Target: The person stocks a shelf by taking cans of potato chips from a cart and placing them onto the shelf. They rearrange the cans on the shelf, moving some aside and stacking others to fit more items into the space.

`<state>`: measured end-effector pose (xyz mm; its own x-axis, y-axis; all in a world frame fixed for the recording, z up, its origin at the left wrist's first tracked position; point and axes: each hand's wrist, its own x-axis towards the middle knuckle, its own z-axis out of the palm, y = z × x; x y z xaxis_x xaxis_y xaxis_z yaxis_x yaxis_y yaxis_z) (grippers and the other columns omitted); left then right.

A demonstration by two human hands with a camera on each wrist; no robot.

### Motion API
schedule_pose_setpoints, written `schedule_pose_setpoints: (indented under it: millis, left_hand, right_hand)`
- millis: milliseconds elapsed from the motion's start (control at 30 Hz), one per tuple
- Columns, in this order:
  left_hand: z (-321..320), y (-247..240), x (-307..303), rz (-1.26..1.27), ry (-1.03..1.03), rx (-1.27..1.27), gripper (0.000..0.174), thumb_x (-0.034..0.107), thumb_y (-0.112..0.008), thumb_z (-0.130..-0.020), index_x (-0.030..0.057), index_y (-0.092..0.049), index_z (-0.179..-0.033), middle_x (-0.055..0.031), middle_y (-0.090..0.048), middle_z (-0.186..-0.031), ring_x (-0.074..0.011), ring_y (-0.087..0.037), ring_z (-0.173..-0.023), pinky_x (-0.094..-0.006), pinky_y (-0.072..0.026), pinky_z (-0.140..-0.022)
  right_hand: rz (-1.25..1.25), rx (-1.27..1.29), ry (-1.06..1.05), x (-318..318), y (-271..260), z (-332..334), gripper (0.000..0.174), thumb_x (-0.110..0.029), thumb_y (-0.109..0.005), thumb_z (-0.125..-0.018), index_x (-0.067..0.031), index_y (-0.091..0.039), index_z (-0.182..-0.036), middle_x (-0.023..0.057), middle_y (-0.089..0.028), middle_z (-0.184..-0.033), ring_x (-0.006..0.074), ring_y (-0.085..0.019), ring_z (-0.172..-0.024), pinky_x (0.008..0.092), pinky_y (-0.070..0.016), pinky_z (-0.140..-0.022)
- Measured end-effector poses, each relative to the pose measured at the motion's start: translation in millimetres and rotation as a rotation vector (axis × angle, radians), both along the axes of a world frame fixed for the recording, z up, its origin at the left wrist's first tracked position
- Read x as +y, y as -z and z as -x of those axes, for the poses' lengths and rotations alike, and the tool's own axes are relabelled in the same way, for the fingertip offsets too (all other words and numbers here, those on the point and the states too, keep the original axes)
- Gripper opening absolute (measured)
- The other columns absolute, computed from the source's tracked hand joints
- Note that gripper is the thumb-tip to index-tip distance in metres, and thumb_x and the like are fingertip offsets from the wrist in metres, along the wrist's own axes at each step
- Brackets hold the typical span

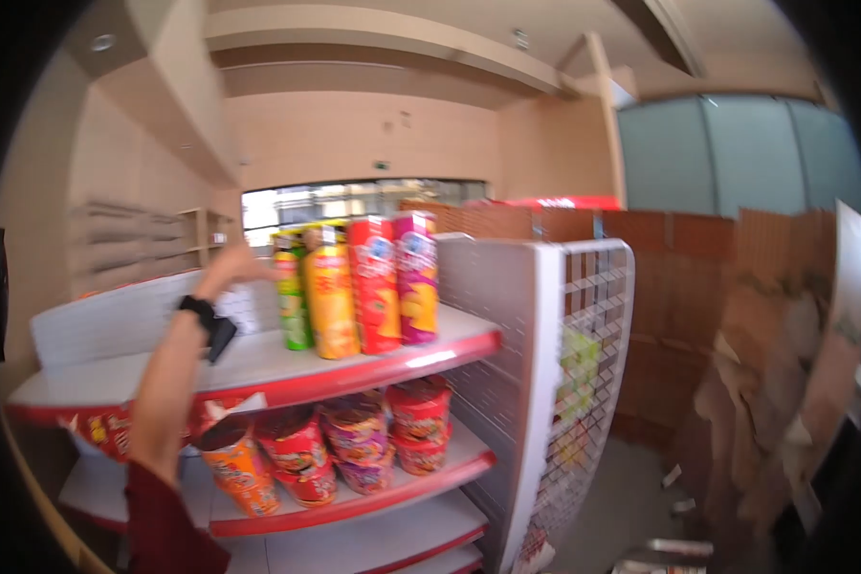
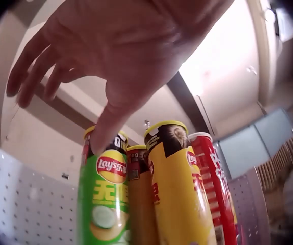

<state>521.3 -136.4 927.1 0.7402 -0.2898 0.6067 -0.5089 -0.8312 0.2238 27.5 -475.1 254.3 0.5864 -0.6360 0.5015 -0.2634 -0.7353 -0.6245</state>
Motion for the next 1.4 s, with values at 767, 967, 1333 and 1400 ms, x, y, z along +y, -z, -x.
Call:
schedule_pose_setpoints:
  millis: [767,967,1333,1400]
  left_hand:
    - [263.6,172.1,3.6,-0.166,0.728,0.612,0.092,0.051,-0.082,-0.076,-0.0061,-0.042,-0.135,-0.0231,-0.064,-0.113,-0.0372,-0.064,-0.109,-0.0428,-0.0520,-0.094]
    - [197.1,77.5,53.4,0.660,0.886,0.512,0.061,0.017,-0.082,-0.083,0.0063,-0.049,-0.133,-0.0085,-0.064,-0.122,-0.0197,-0.065,-0.112,-0.0364,-0.0549,-0.093]
    - [68.6,83.5,17.8,0.756,0.490,0.441,0.079,0.020,-0.086,-0.079,0.0006,-0.038,-0.138,-0.0151,-0.063,-0.125,-0.0264,-0.068,-0.106,-0.0523,-0.0562,-0.086]
    - [75.4,89.6,12.0,0.833,0.497,0.411,0.082,0.023,-0.088,-0.078,-0.0023,-0.037,-0.138,-0.0181,-0.063,-0.124,-0.0264,-0.067,-0.106,-0.0481,-0.0562,-0.087]
  right_hand:
    - [-0.181,-0.454,-1.138,114.4,-443.1,-157.6,0.085,-0.032,-0.086,-0.079,-0.0015,-0.037,-0.141,0.0163,-0.058,-0.126,0.0231,-0.062,-0.106,0.0368,-0.0498,-0.094]
    - [-0.176,-0.315,-0.991,104.3,-436.5,-169.3,0.077,-0.025,-0.083,-0.083,-0.0020,-0.038,-0.141,0.0158,-0.059,-0.127,0.0214,-0.062,-0.101,0.0341,-0.0511,-0.085]
    - [0.037,-0.488,-0.628,86.3,-465.0,-262.9,0.056,-0.015,-0.075,-0.084,0.0055,-0.047,-0.127,0.0197,-0.061,-0.112,0.0265,-0.063,-0.090,0.0376,-0.0531,-0.080]
    - [0.204,-0.656,-0.428,53.7,-473.4,-290.9,0.055,-0.014,-0.075,-0.083,0.0060,-0.048,-0.128,0.0189,-0.060,-0.112,0.0269,-0.060,-0.091,0.0381,-0.0514,-0.082]
